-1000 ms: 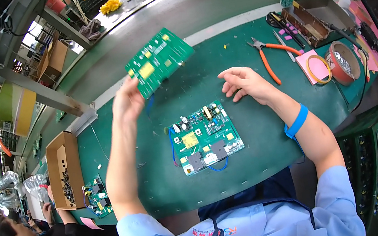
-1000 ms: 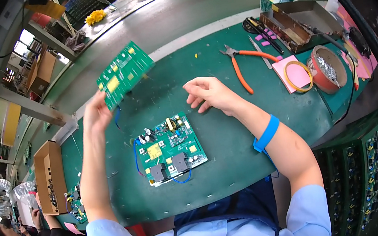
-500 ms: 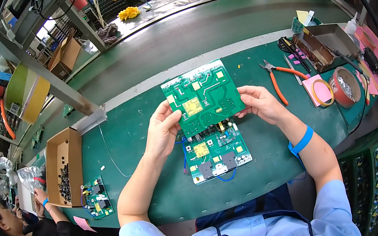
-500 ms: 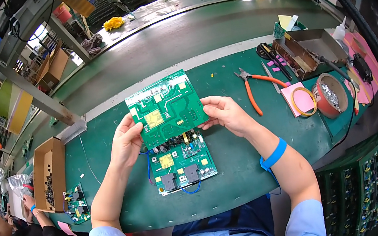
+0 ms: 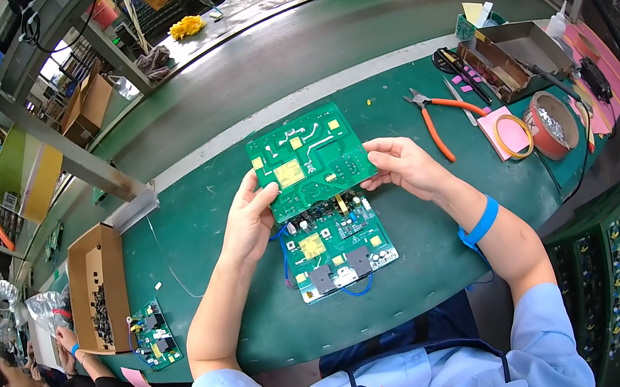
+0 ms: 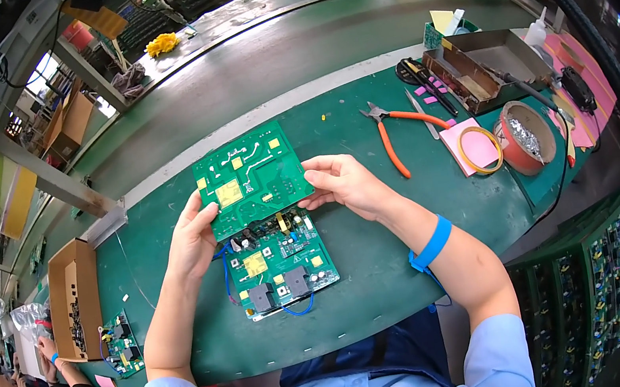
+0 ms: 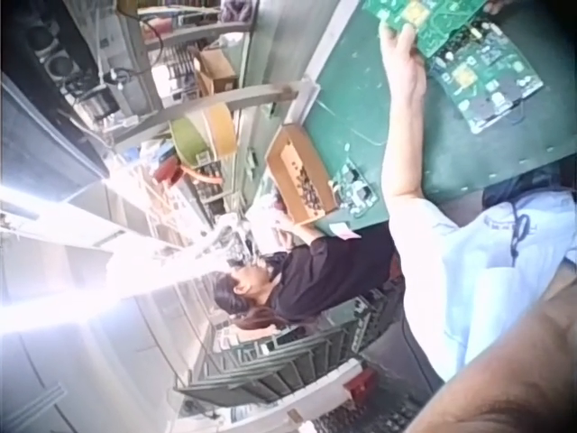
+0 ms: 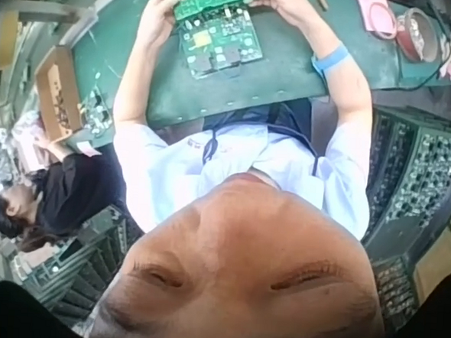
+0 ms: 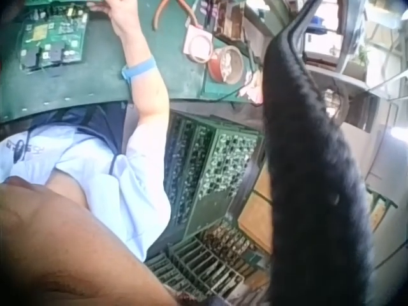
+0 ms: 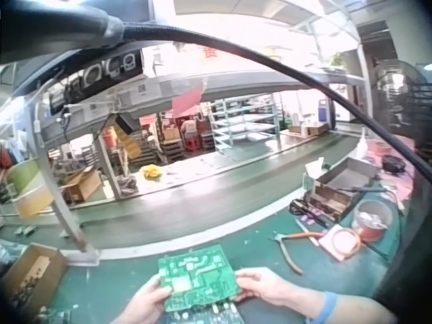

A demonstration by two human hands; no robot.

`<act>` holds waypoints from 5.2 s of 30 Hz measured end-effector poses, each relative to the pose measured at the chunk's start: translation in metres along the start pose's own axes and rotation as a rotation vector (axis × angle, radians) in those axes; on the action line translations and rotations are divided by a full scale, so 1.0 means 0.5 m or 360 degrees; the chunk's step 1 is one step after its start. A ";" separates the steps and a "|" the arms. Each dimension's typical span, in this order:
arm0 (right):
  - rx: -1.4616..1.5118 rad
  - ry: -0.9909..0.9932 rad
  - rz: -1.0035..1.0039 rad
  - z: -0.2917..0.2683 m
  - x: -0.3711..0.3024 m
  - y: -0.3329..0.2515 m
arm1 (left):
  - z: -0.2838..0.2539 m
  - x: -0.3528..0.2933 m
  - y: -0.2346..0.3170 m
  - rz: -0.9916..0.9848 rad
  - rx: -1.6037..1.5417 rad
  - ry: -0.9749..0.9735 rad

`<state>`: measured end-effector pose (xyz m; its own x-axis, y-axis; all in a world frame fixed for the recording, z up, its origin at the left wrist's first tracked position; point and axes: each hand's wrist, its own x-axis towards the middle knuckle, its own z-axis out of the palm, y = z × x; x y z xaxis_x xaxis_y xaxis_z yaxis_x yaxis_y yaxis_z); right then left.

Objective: The person assembles electronic circuit boards by hand, attaching electronic components and wires to the boards, then inspects the assembled boards. The assembly uses a soldering iron and pliers.

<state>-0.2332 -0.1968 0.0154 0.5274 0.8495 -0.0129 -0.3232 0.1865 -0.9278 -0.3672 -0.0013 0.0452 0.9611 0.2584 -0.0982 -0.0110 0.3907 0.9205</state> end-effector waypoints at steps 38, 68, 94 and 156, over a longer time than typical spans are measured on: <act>-0.0045 0.0039 0.0145 -0.007 0.008 0.017 | -0.005 0.002 -0.006 0.0003 0.0088 0.0010; -0.0054 -0.0109 -0.0057 0.020 0.001 0.013 | -0.019 -0.018 0.036 0.0232 0.0347 -0.0007; -0.2001 0.0007 -0.1496 0.029 -0.008 -0.002 | -0.029 -0.110 -0.029 0.1754 0.2503 -0.0331; -0.2664 0.0370 -0.0951 -0.045 0.115 0.027 | 0.063 -0.058 -0.008 0.0963 0.2746 -0.0485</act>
<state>-0.1896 -0.1567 -0.0063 0.3991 0.7537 0.5221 0.9152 -0.3621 -0.1767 -0.3861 -0.0382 0.0560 0.9465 -0.2226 0.2337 -0.2587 -0.9561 0.1374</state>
